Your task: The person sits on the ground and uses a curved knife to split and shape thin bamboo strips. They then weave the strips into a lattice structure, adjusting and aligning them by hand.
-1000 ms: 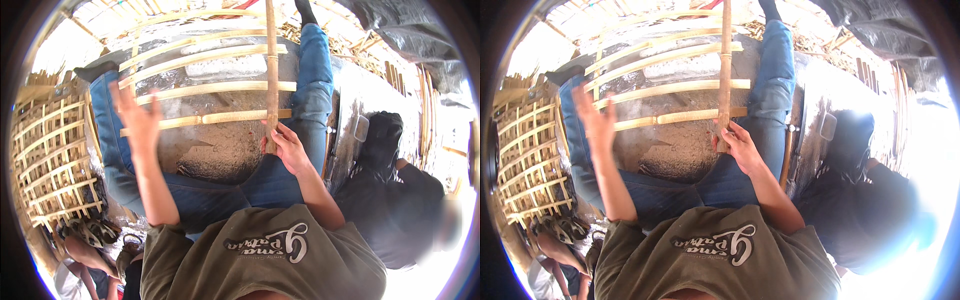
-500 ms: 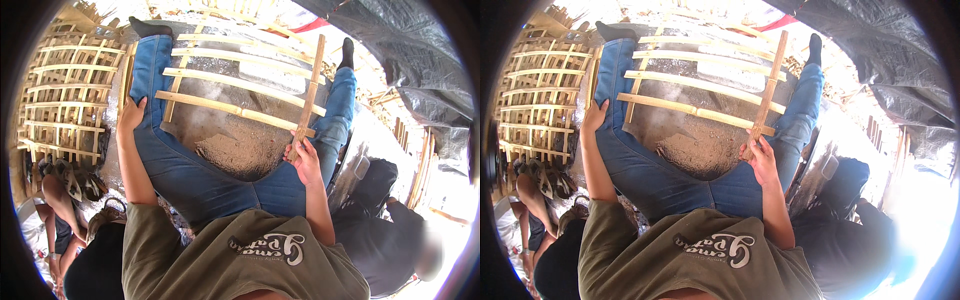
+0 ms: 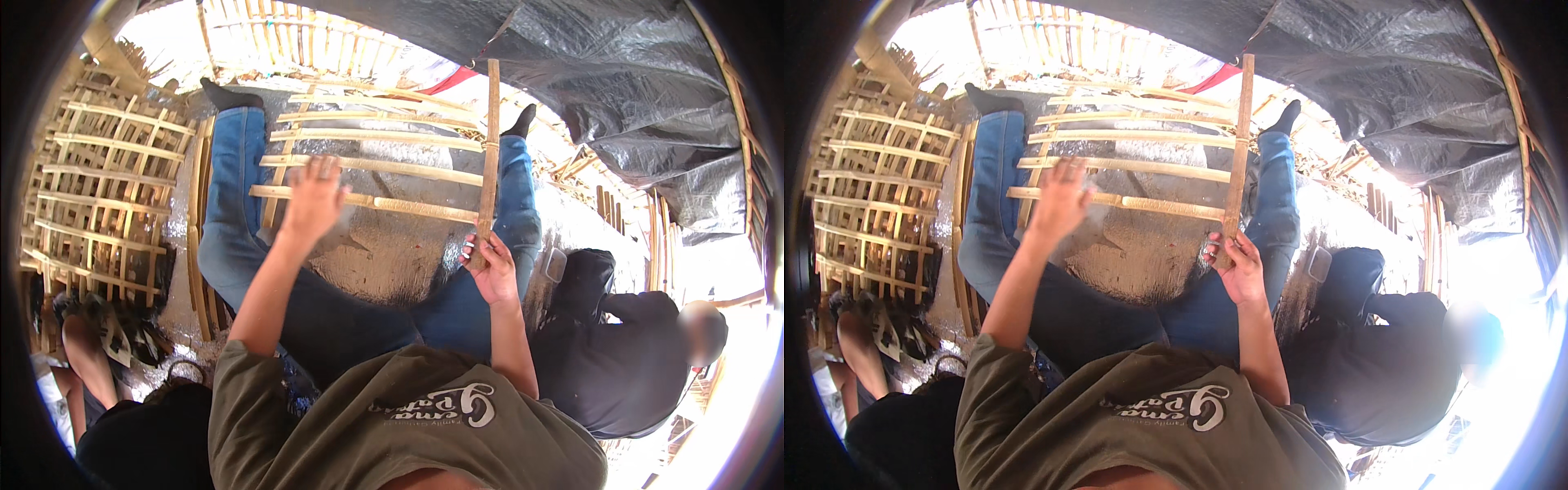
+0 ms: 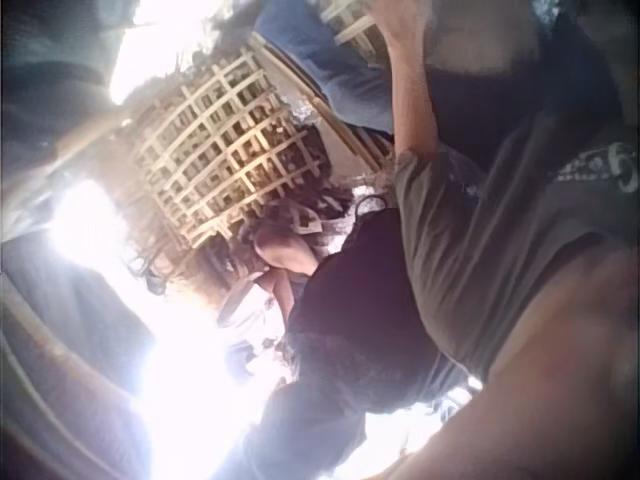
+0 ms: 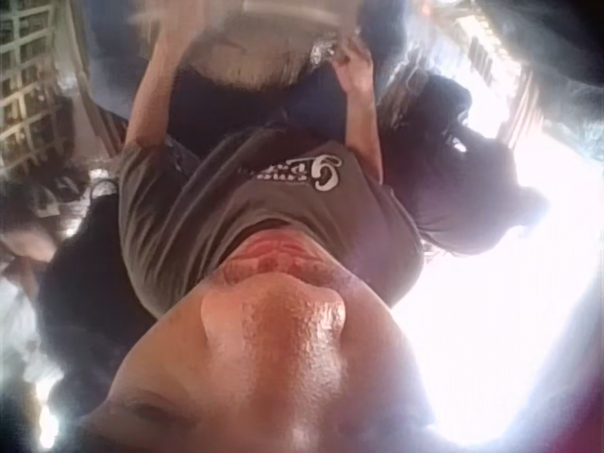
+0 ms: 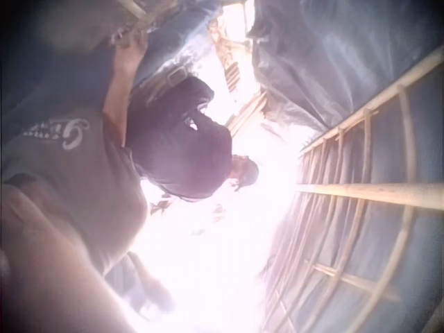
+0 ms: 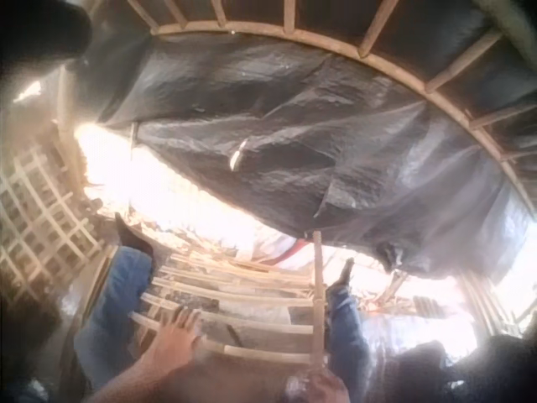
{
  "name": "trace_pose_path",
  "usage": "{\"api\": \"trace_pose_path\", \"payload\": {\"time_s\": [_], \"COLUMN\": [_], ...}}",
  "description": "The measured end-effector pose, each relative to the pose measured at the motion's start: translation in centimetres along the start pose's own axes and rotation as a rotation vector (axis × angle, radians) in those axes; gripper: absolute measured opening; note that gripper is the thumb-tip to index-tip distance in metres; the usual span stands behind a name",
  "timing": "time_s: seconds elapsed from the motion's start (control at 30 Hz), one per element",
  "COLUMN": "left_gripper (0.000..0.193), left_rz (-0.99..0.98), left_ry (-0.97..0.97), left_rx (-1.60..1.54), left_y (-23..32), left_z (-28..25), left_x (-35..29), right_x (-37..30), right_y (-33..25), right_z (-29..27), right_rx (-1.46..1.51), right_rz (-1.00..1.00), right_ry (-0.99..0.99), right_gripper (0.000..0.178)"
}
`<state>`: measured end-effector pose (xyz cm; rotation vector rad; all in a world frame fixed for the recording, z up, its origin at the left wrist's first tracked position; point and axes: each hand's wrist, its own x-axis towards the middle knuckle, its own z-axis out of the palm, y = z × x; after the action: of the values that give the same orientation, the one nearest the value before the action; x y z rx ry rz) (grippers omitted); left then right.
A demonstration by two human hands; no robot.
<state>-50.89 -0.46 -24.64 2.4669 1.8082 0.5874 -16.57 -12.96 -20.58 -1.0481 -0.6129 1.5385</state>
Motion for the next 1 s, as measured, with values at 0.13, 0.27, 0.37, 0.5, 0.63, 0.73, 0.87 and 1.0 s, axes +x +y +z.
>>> {"api": "trace_pose_path", "payload": {"time_s": [0.13,0.27,0.37,0.5,0.63,0.73,0.87,1.0], "left_gripper": [0.052,0.048,0.046,0.043,0.036,0.039,0.039,0.032], "left_rz": [0.173,0.153,0.169,0.177,0.186,0.268,0.256,0.221], "left_ry": [0.057,-0.003,0.089,0.034,-0.172,-0.03,-0.041,-0.163], "left_rx": [-0.058,-0.254,-0.282,-0.342,-0.326,-0.312,-0.229,-0.245], "left_y": [4.9,8.2,8.9,11.8,14.0,13.8,13.2,12.2], "left_z": [5.2,5.9,8.9,9.9,9.2,9.7,9.7,10.4], "left_x": [4.8,8.8,12.2,12.8,9.8,8.3,8.5,8.8], "right_x": [1.9,4.2,6.7,8.5,9.4,9.4,9.2,8.1], "right_y": [-2.5,-3.5,-2.9,-1.8,-0.7,0.4,0.4,0.8], "right_z": [-1.5,-4.0,-6.6,-8.5,-8.4,-9.0,-8.4,-8.0], "right_rx": [0.084,0.134,0.066,0.038,0.127,0.125,0.146,0.117], "right_rz": [-0.084,-0.197,-0.256,-0.201,-0.065,-0.016,0.019,0.003], "right_ry": [0.003,0.065,0.187,0.317,0.367,0.382,0.423,0.428], "right_gripper": [0.046,0.047,0.049,0.038,0.036,0.042,0.047,0.046]}}
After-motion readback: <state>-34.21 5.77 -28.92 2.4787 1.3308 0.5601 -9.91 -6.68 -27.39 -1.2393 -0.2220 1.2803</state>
